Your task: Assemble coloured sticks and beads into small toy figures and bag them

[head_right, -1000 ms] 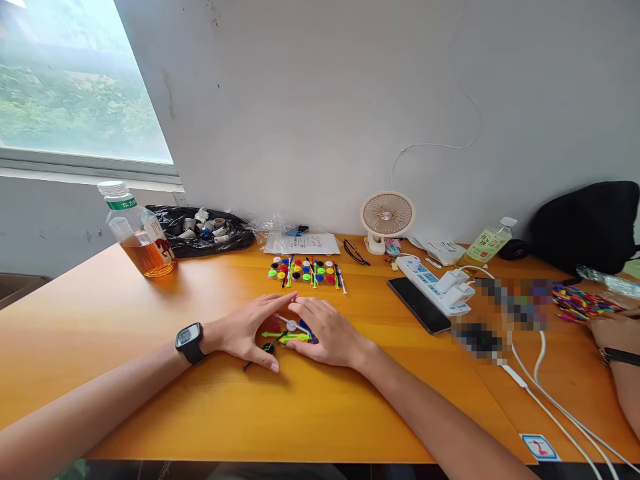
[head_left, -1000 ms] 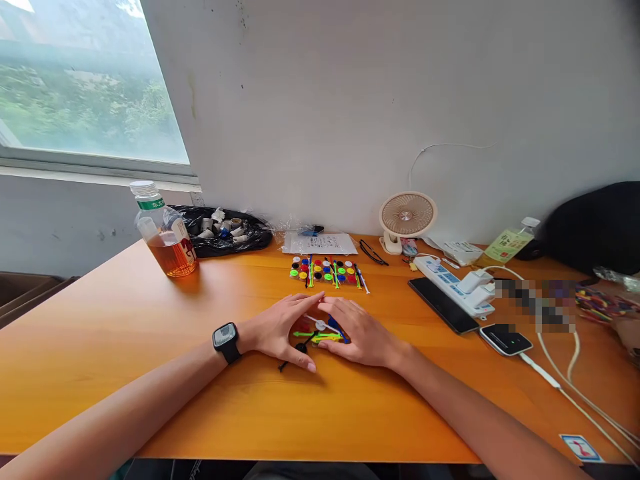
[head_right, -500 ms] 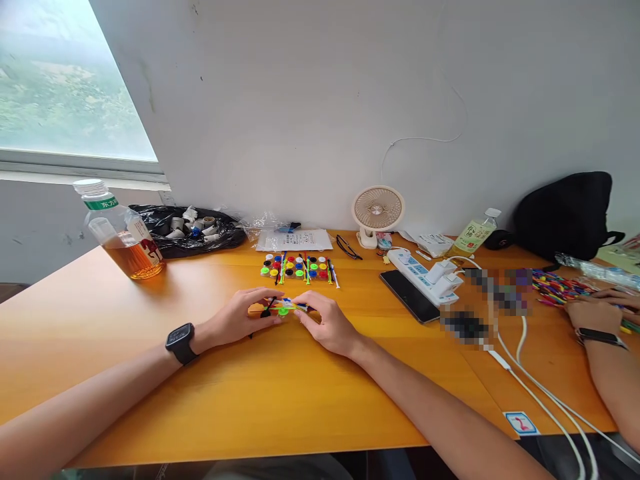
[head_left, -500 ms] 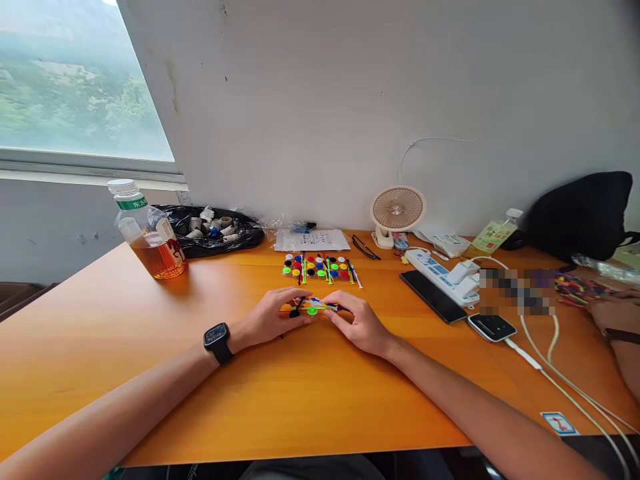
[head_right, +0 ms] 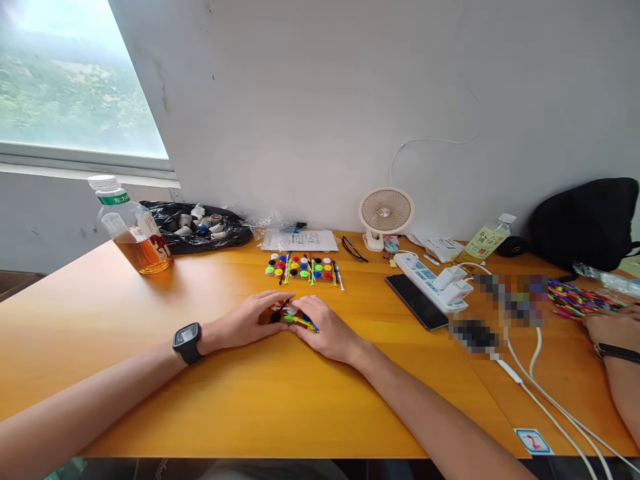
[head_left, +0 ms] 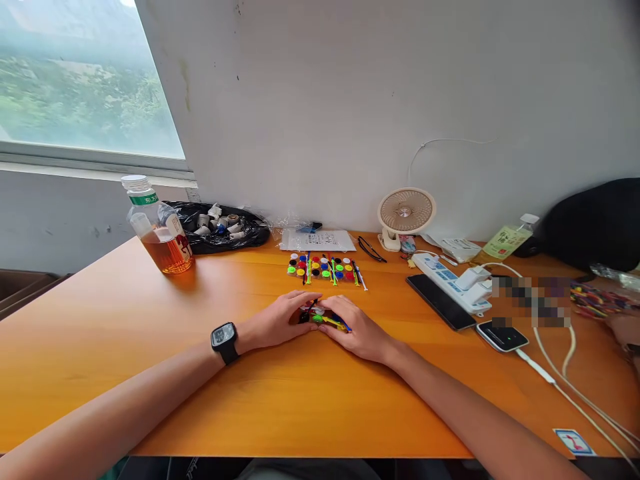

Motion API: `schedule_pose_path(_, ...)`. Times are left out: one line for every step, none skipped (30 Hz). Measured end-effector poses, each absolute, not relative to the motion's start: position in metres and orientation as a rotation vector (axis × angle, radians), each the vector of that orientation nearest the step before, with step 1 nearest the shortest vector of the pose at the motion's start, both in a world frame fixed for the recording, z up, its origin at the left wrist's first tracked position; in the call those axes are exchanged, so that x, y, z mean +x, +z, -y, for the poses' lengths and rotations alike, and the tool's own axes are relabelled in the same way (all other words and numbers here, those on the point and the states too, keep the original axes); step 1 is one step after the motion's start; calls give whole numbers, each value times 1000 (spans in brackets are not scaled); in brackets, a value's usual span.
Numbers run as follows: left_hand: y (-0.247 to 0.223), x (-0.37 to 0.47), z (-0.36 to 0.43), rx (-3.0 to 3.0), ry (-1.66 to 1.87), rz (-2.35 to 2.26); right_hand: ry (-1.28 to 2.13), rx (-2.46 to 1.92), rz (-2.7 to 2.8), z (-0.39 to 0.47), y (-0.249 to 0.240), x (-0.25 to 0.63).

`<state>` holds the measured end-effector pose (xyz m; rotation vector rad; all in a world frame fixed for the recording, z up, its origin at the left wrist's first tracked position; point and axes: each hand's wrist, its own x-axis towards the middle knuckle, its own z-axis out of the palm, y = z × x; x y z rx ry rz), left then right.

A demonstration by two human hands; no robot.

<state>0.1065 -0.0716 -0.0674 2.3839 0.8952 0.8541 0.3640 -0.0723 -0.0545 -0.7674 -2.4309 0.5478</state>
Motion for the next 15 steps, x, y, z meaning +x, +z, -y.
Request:
schedule_pose_path(-67,107,72,2370,867,-893,555,-743,2411,73,-55,362)
schedule_pose_path(-66,107,73,2358,892,-883,562,-720,2386,73,-54,361)
schedule_pose_path(-65,107,74,2344,935,-869,562,-702,2351,74,-53,361)
schedule_pose_path(-63,106,76,2323,992,-854,557,-693,2309,74,-52,362)
schedule_pose_path(-61,106,77,2300,1046,-841,546,-696,2268,74,-50,363)
schedule_pose_path(-58,105,79,2283,1083,-833,531,-712,2237,75,-47,364)
schedule_pose_path(-56,104,80,2280,1093,-831,513,-738,2226,75,-46,366)
schedule_pose_path(-55,104,81,2294,1072,-838,495,-770,2237,75,-44,368)
schedule_pose_path(-54,104,82,2322,1024,-849,477,-802,2271,74,-43,370)
schedule_pose_path(-53,104,82,2358,966,-859,466,-830,2323,74,-44,372)
schedule_pose_path(-54,104,82,2391,911,-866,462,-846,2377,74,-45,373)
schedule_pose_path(-54,105,81,2413,871,-868,468,-853,2421,73,-47,373)
schedule_pose_path(-56,106,80,2421,844,-870,486,-849,2445,73,-49,372)
schedule_pose_path(-57,107,79,2414,828,-876,515,-841,2444,72,-52,371)
schedule_pose_path(-58,109,78,2391,823,-888,553,-832,2421,72,-54,370)
